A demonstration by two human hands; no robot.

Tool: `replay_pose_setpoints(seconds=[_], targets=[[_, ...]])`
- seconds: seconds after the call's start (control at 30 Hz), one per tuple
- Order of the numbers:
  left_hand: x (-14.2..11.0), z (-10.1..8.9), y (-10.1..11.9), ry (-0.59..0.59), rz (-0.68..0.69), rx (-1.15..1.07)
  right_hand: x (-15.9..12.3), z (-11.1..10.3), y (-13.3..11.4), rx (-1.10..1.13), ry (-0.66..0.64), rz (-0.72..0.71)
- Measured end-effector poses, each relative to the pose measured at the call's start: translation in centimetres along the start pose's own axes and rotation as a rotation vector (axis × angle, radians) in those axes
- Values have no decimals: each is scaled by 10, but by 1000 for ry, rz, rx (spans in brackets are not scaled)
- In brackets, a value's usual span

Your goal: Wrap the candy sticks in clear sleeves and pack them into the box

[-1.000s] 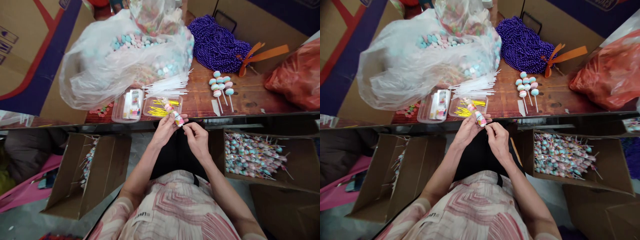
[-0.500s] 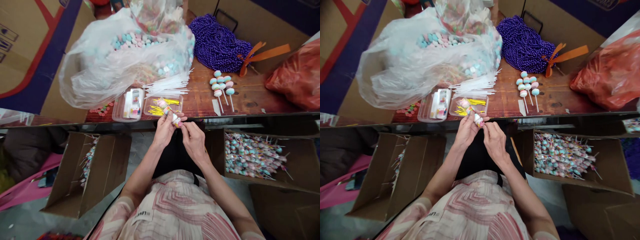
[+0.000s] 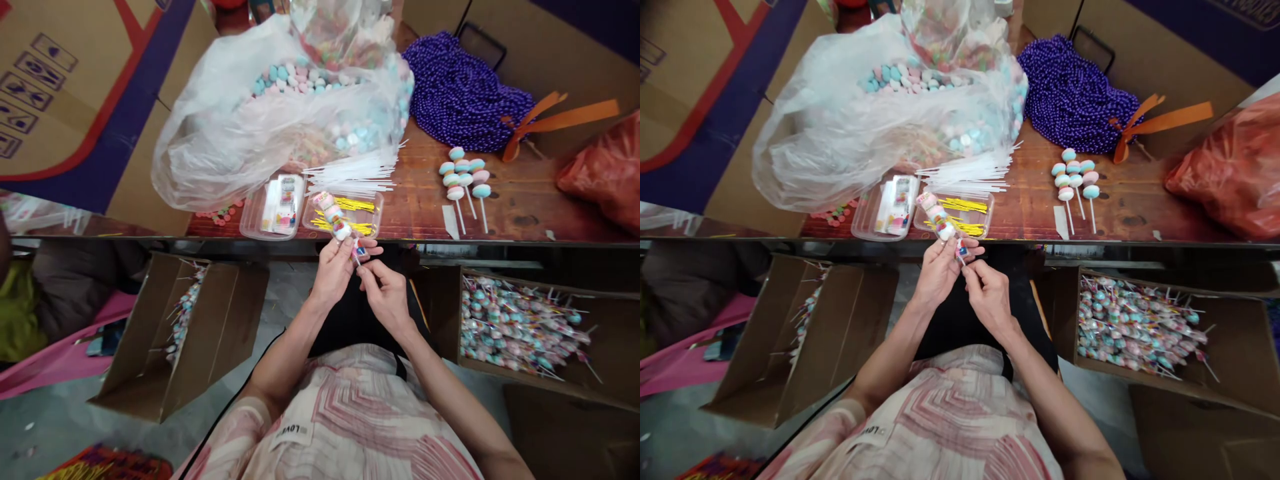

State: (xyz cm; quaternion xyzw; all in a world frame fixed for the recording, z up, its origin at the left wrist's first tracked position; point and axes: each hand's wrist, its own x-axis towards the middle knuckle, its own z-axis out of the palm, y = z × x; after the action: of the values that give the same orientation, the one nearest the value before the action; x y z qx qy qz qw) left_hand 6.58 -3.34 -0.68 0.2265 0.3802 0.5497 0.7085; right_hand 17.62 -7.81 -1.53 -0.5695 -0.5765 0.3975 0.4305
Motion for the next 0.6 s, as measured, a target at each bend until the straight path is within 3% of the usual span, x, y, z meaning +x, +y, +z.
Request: replay_pose_setpoints(seconds=[0.17,0.27,0.4,0.5,0.6], targets=[[-9,-10,8,-1,94,45,11,7,-13,-33,-91,-36],[-17,-19,16,-8,120,56,19,18,-22,75,-114,21],[-25,-38,33,-108,40,17,28,30,-34,187,-314,80],[-23,-48,43,-77,123,-53,41,31,-41,-146,-468,-84],[-17,-52,47,18,285,-87,70,29,-39,-550,-377,-257]])
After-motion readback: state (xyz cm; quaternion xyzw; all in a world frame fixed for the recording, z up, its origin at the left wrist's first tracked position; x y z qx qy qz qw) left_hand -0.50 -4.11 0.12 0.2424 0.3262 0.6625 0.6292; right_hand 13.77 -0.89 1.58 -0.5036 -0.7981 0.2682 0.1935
